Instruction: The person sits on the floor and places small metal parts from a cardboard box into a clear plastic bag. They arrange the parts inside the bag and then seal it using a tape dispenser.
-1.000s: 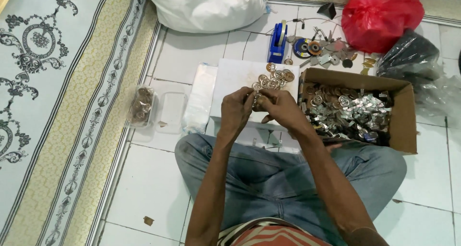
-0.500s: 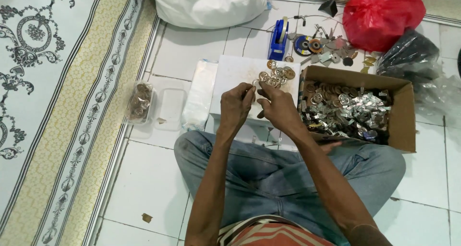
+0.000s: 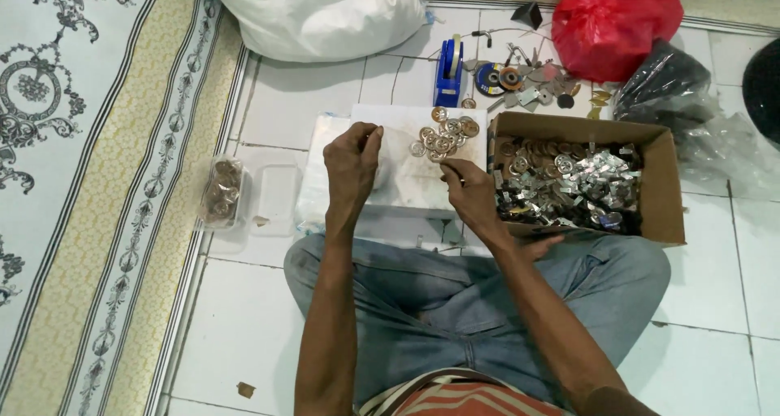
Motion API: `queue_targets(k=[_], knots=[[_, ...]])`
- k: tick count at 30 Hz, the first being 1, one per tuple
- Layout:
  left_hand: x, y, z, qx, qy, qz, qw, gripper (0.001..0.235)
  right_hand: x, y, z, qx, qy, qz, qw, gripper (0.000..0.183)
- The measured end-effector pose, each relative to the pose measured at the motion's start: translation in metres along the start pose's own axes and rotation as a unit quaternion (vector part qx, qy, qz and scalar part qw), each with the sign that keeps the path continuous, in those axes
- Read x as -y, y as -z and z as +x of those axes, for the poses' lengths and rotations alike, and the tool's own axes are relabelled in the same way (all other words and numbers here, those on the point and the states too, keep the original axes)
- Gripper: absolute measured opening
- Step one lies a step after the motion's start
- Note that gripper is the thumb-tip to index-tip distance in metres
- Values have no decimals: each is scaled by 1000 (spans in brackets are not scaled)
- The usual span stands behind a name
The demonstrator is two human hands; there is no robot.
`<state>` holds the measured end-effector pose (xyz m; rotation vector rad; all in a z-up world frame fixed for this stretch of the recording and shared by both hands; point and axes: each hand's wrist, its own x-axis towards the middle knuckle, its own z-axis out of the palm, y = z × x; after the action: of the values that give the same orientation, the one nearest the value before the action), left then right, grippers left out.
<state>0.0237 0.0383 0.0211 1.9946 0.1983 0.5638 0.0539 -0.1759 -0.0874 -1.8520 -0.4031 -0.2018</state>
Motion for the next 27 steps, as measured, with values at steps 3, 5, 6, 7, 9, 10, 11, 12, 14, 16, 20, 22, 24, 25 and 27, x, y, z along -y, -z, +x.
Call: queue_targets(k=[3, 5, 6, 7, 9, 10, 11, 12, 14, 16, 20, 22, 24, 25, 27], knots=[[0, -12, -13, 31, 17, 8, 999, 14, -77, 4, 2, 40, -57, -94, 993, 27], [4, -25, -25, 46, 18, 2, 999, 14, -85, 3, 19, 63, -50, -145, 986, 31], [6, -31, -31, 59, 23, -4, 998, 14, -89, 3, 25, 88, -43, -197, 976, 36], [7, -35, -35, 62, 20, -3, 998, 14, -90, -1, 33, 85, -44, -195, 976, 36], [7, -41, -41, 69, 53, -19, 996, 13, -90, -10, 50, 137, -27, -252, 958, 52], [6, -41, -41, 71, 49, -17, 996, 13, -98, -18, 56, 134, -27, -250, 959, 52], [5, -41, -42, 72, 51, -17, 996, 14, -107, -25, 61, 161, -48, -300, 939, 54], [5, -41, -44, 73, 53, -16, 996, 14, -116, -34, 66, 187, -70, -348, 916, 56], [2, -37, -43, 72, 59, -20, 995, 14, -122, -35, 67, 180, -67, -345, 919, 48], [4, -34, -40, 66, 67, -26, 995, 14, -130, -34, 67, 178, -61, -345, 919, 40], [6, -32, -38, 53, 62, -41, 996, 14, -148, -24, 58, 115, -73, -268, 954, 44], [4, -32, -38, 55, 57, -43, 996, 14, -145, -12, 50, 86, -93, -226, 966, 48], [1, -33, -37, 61, 62, -39, 995, 15, -128, 5, 46, 77, -126, -24, 989, 51], [3, -34, -37, 62, 63, -40, 995, 15, -125, 10, 45, 77, -127, -25, 989, 51], [7, -37, -38, 60, 66, -46, 995, 15, -119, 19, 44, 40, -188, -97, 976, 45]])
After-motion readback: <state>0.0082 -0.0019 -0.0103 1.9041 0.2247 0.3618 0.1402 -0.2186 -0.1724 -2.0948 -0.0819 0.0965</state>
